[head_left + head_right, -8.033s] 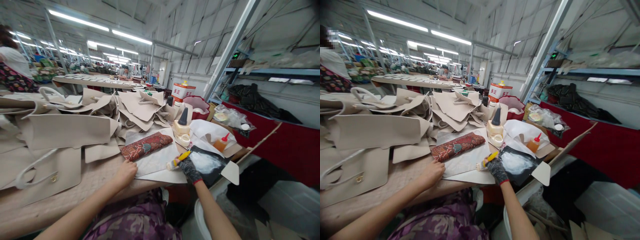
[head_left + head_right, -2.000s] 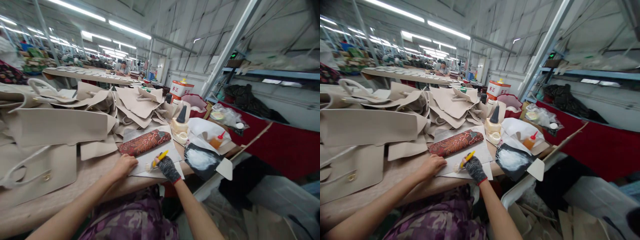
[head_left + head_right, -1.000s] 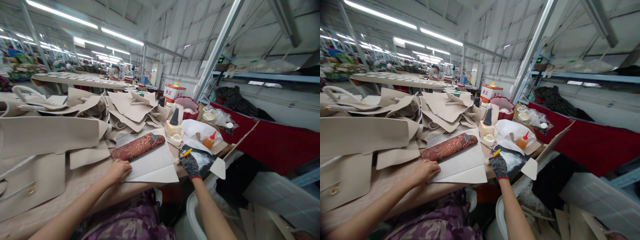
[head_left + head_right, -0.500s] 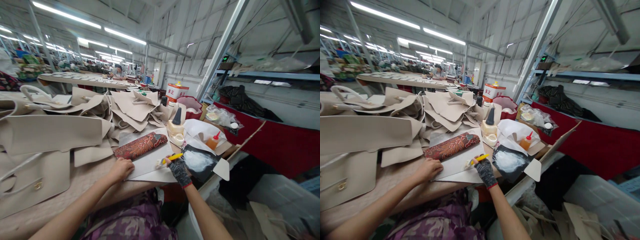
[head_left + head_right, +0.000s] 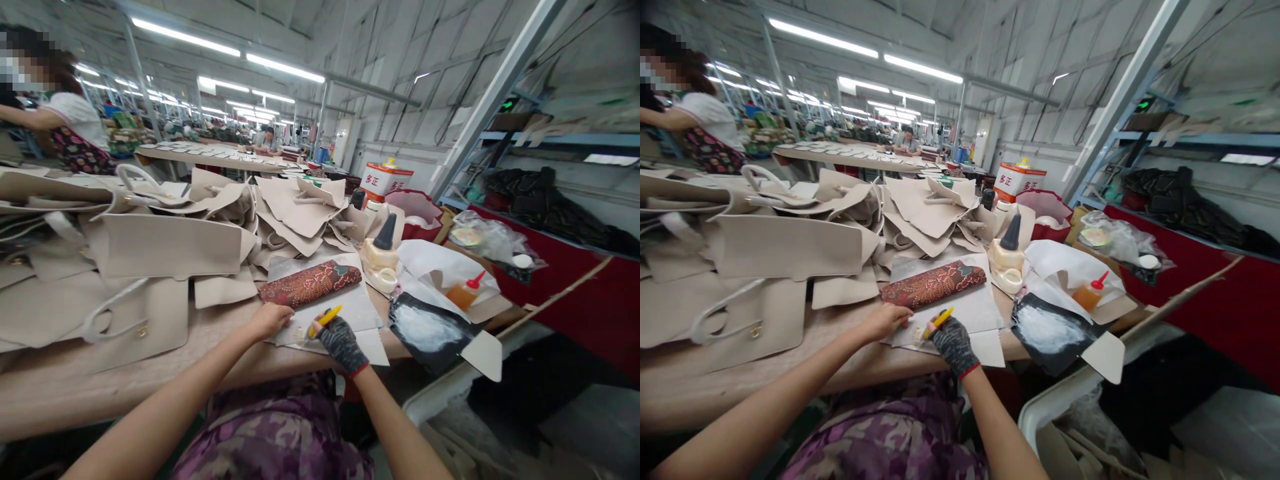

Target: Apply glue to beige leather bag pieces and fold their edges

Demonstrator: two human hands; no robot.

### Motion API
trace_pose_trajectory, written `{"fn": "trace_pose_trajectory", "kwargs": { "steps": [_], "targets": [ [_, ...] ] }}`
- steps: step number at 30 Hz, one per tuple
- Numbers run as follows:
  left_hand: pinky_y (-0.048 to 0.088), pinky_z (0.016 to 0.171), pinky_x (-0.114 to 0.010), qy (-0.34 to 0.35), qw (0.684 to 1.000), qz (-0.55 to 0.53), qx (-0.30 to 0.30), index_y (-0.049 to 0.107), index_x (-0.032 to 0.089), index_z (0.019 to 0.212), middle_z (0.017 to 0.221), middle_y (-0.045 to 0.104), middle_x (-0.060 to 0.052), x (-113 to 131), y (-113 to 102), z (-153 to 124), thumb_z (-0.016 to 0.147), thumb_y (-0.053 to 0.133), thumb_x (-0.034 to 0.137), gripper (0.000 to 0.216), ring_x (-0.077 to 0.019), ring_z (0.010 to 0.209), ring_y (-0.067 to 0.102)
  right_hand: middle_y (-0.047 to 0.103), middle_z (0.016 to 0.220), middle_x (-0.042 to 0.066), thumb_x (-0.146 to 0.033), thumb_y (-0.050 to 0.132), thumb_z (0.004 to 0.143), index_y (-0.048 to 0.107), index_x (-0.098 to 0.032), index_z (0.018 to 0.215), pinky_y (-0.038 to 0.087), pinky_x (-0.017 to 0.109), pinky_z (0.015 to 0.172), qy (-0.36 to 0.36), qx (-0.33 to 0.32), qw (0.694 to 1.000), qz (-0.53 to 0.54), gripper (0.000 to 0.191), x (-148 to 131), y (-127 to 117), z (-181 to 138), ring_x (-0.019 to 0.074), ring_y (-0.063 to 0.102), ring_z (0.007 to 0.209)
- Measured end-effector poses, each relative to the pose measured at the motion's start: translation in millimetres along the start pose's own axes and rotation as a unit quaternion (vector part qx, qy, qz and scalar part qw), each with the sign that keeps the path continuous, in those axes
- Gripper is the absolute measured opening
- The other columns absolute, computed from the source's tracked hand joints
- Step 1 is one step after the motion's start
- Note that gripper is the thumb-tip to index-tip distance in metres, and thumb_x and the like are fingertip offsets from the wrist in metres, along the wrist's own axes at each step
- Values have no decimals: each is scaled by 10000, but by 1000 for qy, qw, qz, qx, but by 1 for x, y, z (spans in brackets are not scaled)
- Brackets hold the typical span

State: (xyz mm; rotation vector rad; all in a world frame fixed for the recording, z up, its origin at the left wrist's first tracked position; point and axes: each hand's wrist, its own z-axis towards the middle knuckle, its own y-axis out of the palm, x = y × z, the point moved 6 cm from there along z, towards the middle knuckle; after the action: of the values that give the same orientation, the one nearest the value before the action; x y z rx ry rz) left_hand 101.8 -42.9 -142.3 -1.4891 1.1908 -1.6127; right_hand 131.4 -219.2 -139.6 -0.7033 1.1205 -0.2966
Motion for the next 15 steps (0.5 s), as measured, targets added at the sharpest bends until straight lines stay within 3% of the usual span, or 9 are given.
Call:
{"fn": "trace_pose_trajectory", "kwargs": {
  "steps": [3,5,9,12,15],
  "targets": [
    [390,647,-205,-8,1000,-14,-1,677,213,925,852,721,-13,0,-2,-1,840,446,194,247,-145,767,631,698,762,127,-286,586,742,645,-159,792,498,355,773,22,36,992,-117,148,2,-20,3,250,668,767],
    [392,630,-202,-12,1000,-21,-1,677,202,894,831,719,-16,-1,-2,0,834,446,195,239,-143,742,626,696,771,129,-335,569,766,645,-156,801,493,350,782,-5,50,996,-80,198,-8,-22,1,244,663,770],
    [391,582,-200,-20,999,-36,-3,664,177,807,801,712,-28,-6,-1,3,861,392,212,279,-135,681,612,712,833,65,-369,528,812,636,-195,863,515,271,739,-57,-52,991,112,211,-36,23,-11,173,667,748],
    [401,591,-192,-20,999,-43,-9,664,175,817,813,712,-23,-8,1,3,860,396,207,273,-128,689,613,712,800,62,-325,546,794,657,-191,835,514,277,733,-72,-79,993,48,179,-48,47,-17,180,667,737],
    [414,627,-192,-16,999,-41,-12,677,180,865,848,717,-23,-7,1,2,837,435,196,244,-131,722,618,712,812,87,-349,527,817,679,-173,831,509,287,744,-96,-61,993,-13,233,-51,45,-15,198,669,761]
  ]
}}
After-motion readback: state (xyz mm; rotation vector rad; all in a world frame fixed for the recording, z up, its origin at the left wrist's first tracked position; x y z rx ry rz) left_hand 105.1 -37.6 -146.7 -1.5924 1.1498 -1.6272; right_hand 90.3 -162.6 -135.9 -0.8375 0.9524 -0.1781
